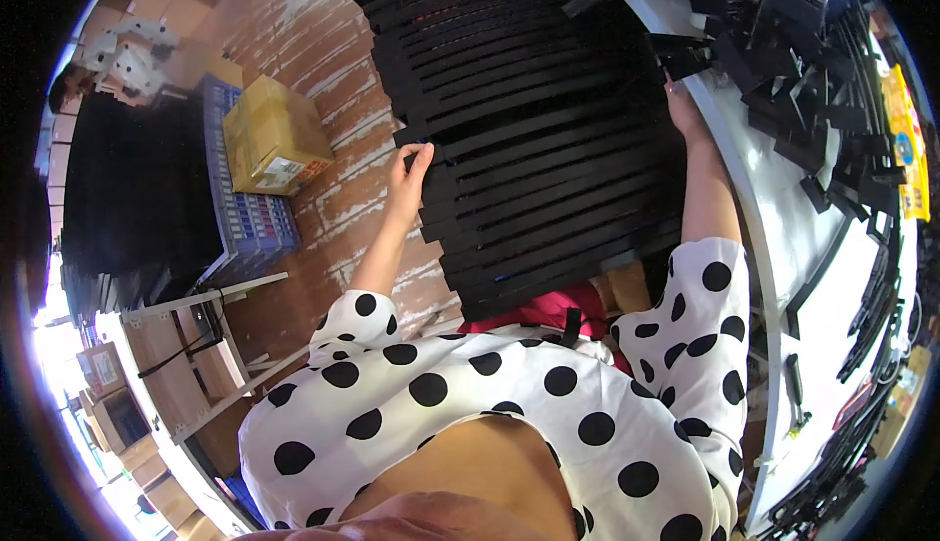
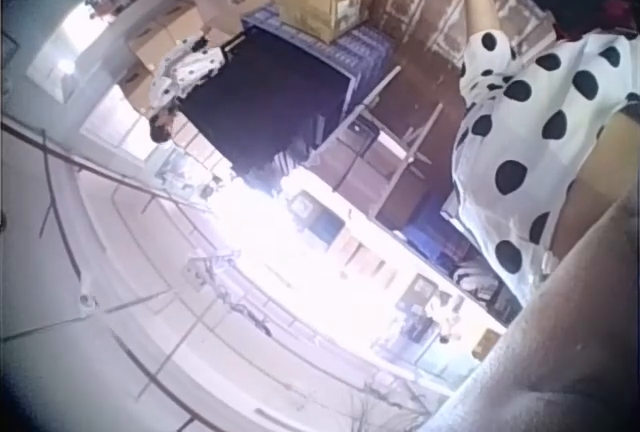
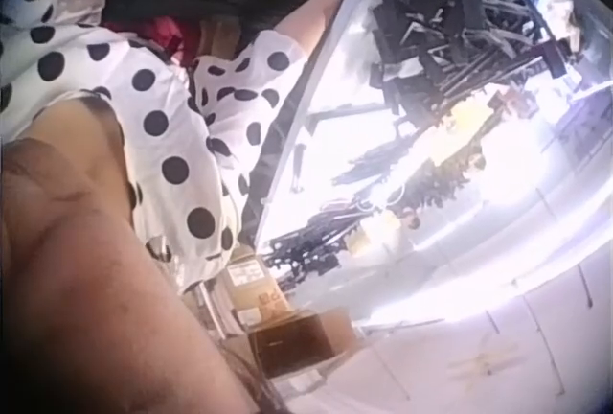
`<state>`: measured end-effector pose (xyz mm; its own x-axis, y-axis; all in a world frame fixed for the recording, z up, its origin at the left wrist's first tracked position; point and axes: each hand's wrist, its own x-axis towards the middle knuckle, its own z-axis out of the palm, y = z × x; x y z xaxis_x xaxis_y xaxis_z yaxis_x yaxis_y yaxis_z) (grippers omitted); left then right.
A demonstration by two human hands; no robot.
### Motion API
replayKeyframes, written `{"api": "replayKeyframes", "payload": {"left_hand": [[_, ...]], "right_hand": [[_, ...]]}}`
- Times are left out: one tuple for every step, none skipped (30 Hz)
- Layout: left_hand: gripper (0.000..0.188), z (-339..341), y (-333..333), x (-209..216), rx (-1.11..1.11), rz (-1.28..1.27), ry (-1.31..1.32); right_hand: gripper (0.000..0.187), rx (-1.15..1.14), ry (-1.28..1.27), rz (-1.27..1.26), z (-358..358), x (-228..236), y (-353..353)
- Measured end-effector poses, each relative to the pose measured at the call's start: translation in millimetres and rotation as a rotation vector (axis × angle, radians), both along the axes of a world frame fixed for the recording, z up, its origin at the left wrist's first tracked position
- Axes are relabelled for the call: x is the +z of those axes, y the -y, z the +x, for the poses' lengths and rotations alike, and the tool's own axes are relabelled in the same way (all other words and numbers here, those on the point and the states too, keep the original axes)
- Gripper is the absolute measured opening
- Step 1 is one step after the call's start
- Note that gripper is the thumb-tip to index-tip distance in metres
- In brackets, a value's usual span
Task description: The person sorts black plastic toy components by hand, moving them from a pile into a blue crate.
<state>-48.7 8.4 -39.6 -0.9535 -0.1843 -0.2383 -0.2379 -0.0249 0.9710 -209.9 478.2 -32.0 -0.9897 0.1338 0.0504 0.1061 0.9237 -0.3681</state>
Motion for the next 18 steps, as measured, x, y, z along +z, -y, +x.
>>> {"api": "replayKeyframes", "payload": {"left_hand": [[0.046,1.1,1.9,-1.6,0.068,-0.017,-0.033],[0.052,2.0,4.6,-2.7,0.135,-0.034,-0.067],[0.052,1.3,14.0,-2.2,0.143,-0.041,-0.067],[0.061,-2.2,26.2,1.8,0.043,-0.147,0.122],[0.072,-3.9,33.3,3.8,-0.058,-0.252,0.312],[0.072,-3.2,29.4,0.0,-0.055,-0.255,0.313],[0.080,-1.7,20.8,-5.5,0.118,-0.347,0.102],[0.088,-0.3,12.8,-5.9,0.282,-0.430,-0.111],[0.088,-1.3,9.9,-5.0,0.279,-0.428,-0.109],[0.093,-2.9,10.5,2.8,0.142,-0.211,-0.018],[0.099,-3.4,12.1,6.9,0.004,0.009,0.072],[0.099,0.1,15.8,2.6,0.012,0.003,0.075],[0.098,2.1,17.2,-3.8,0.031,0.061,0.042],[0.098,1.1,10.9,-9.5,0.034,0.133,0.010],[0.099,3.3,-7.3,0.5,0.077,0.041,-0.012],[0.099,6.8,-4.4,6.2,0.090,0.027,0.000],[0.098,13.0,1.3,10.9,0.070,-0.139,0.060],[0.098,17.4,1.8,11.7,0.032,-0.292,0.118]], "right_hand": [[0.050,0.002,-0.042,-0.020,-1.4,-2.2,1.6],[0.051,0.005,-0.083,-0.041,-2.9,-4.7,3.4],[0.051,0.007,-0.125,-0.063,-4.3,-7.3,5.3],[0.051,0.004,-0.166,-0.081,-5.1,-11.1,2.8],[0.052,0.000,-0.207,-0.100,-6.0,-14.8,0.2],[0.052,0.002,-0.206,-0.103,-6.9,-18.8,-2.4],[0.052,0.044,-0.334,-0.072,-11.7,-25.1,-7.8],[0.052,0.079,-0.459,-0.034,-13.9,-31.4,-20.1],[0.049,0.000,-0.229,-0.031,-18.4,-33.1,-36.3],[0.049,0.009,-0.225,-0.039,-19.0,-35.9,-29.4],[0.048,-0.016,-0.199,-0.076,-16.9,-38.9,-23.6],[0.047,-0.041,-0.173,-0.111,-15.2,-41.3,-18.4],[0.047,-0.043,-0.178,-0.108,-15.5,-46.1,-27.4],[0.047,-0.038,-0.208,-0.014,-11.6,-54.7,-54.0],[0.048,-0.032,-0.229,0.077,-5.4,-61.8,-73.2],[0.048,-0.021,-0.216,0.062,-2.0,-57.8,-56.7],[0.049,-0.051,-0.186,-0.096,2.9,-36.0,-27.6],[0.051,-0.098,-0.158,-0.240,10.4,-17.8,-13.2]]}}
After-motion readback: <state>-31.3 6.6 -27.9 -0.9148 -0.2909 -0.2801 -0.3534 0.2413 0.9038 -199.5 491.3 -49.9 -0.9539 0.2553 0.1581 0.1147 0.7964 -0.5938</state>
